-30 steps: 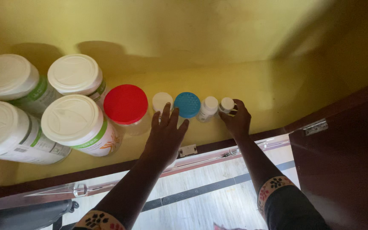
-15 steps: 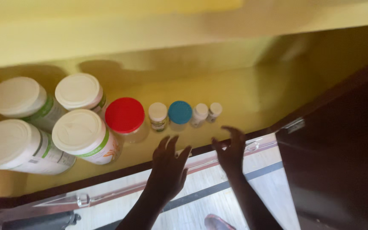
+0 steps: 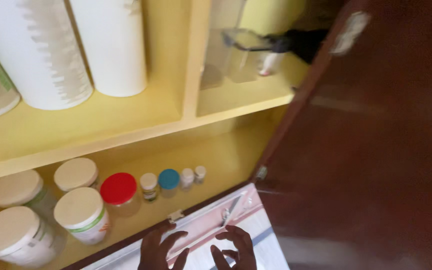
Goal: The person wipes several small plastic containers with a cloth on a table, then places them one by one into a wooden cabinet. The person closes the cabinet doors at the end.
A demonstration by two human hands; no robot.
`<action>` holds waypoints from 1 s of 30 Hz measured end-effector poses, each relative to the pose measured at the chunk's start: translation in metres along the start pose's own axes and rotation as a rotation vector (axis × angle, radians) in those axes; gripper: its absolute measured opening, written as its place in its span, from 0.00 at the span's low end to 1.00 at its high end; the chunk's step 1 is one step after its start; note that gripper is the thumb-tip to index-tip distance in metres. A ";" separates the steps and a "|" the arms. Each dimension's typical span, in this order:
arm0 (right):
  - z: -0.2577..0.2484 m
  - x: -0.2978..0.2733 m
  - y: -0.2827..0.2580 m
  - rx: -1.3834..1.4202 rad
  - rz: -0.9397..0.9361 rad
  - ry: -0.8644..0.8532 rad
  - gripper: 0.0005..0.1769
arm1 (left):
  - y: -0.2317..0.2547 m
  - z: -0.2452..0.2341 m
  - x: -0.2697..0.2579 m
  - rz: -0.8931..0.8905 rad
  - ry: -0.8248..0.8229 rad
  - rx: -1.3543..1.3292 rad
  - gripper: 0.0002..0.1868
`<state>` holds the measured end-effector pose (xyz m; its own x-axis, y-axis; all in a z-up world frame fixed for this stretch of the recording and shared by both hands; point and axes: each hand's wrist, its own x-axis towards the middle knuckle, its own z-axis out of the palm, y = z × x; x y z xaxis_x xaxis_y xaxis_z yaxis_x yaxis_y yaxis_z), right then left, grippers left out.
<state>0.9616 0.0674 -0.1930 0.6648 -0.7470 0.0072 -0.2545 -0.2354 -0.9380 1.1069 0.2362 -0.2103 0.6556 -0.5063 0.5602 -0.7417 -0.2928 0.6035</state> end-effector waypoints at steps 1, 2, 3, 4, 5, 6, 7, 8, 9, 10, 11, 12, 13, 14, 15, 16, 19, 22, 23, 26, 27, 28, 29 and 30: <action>-0.015 -0.010 -0.011 -0.001 -0.043 0.032 0.23 | 0.010 -0.006 0.001 -0.002 -0.035 -0.010 0.23; -0.028 -0.020 -0.023 -0.003 -0.087 0.065 0.19 | 0.021 -0.012 0.003 -0.003 -0.069 -0.019 0.24; -0.040 -0.038 -0.036 0.018 -0.069 0.111 0.17 | 0.036 -0.021 0.002 -0.001 -0.080 -0.066 0.22; -0.054 -0.054 -0.050 0.038 -0.052 0.157 0.15 | 0.052 -0.028 0.002 0.001 -0.092 -0.113 0.21; -0.064 -0.067 -0.065 0.065 -0.042 0.211 0.13 | 0.066 -0.035 0.006 0.013 -0.104 -0.157 0.19; -0.073 -0.081 -0.079 0.037 -0.058 0.239 0.13 | 0.079 -0.043 0.010 0.026 -0.126 -0.180 0.19; -0.083 -0.095 -0.092 0.006 -0.076 0.274 0.12 | 0.093 -0.046 0.015 0.044 -0.149 -0.207 0.18; -0.094 -0.107 -0.105 -0.025 -0.092 0.308 0.12 | 0.105 -0.049 0.019 0.062 -0.172 -0.234 0.18; -0.105 -0.122 -0.117 -0.093 -0.122 0.336 0.11 | 0.119 -0.050 0.021 0.072 -0.199 -0.268 0.17; -0.117 -0.136 -0.129 -0.163 -0.149 0.363 0.10 | 0.131 -0.050 0.022 0.082 -0.226 -0.301 0.17; -0.127 -0.147 -0.138 -0.233 -0.175 0.390 0.09 | 0.142 -0.049 0.023 0.094 -0.252 -0.333 0.16; -0.137 -0.159 -0.145 -0.262 -0.188 0.427 0.09 | 0.151 -0.046 0.022 0.110 -0.300 -0.352 0.16; -0.148 -0.172 -0.150 -0.293 -0.201 0.463 0.09 | 0.160 -0.043 0.019 0.125 -0.346 -0.369 0.15; -0.158 -0.186 -0.154 -0.325 -0.212 0.498 0.09 | 0.169 -0.040 0.015 0.141 -0.393 -0.384 0.15; -0.168 -0.199 -0.157 -0.338 -0.208 0.546 0.09 | 0.178 -0.036 0.011 0.126 -0.455 -0.400 0.16; -0.177 -0.212 -0.159 -0.352 -0.203 0.594 0.09 | 0.187 -0.032 0.008 0.111 -0.518 -0.412 0.17; -0.206 -0.252 -0.160 -0.404 -0.161 0.725 0.09 | 0.220 -0.019 0.000 0.135 -0.638 -0.490 0.18; -0.223 -0.294 -0.158 -0.428 -0.100 0.827 0.09 | 0.254 -0.018 -0.015 0.196 -0.683 -0.551 0.14; -0.229 -0.307 -0.158 -0.433 -0.081 0.854 0.09 | 0.266 -0.018 -0.021 0.213 -0.688 -0.567 0.12; -0.242 -0.355 -0.161 -0.465 -0.011 0.932 0.08 | 0.306 -0.026 -0.042 0.187 -0.793 -0.576 0.15; -0.244 -0.375 -0.162 -0.465 0.003 0.950 0.08 | 0.317 -0.031 -0.053 0.215 -0.804 -0.606 0.14; -0.248 -0.393 -0.162 -0.466 0.017 0.968 0.08 | 0.329 -0.035 -0.062 0.243 -0.815 -0.636 0.13; -0.253 -0.410 -0.164 -0.465 0.031 0.989 0.08 | 0.343 -0.038 -0.071 0.272 -0.827 -0.667 0.13; -0.257 -0.430 -0.166 -0.470 0.061 1.007 0.08 | 0.356 -0.043 -0.083 0.284 -0.873 -0.645 0.13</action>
<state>0.5374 0.2682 0.0483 -0.1779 -0.8785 0.4435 -0.6500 -0.2334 -0.7232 0.7948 0.2086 -0.0174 -0.0370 -0.9571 0.2875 -0.4702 0.2705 0.8401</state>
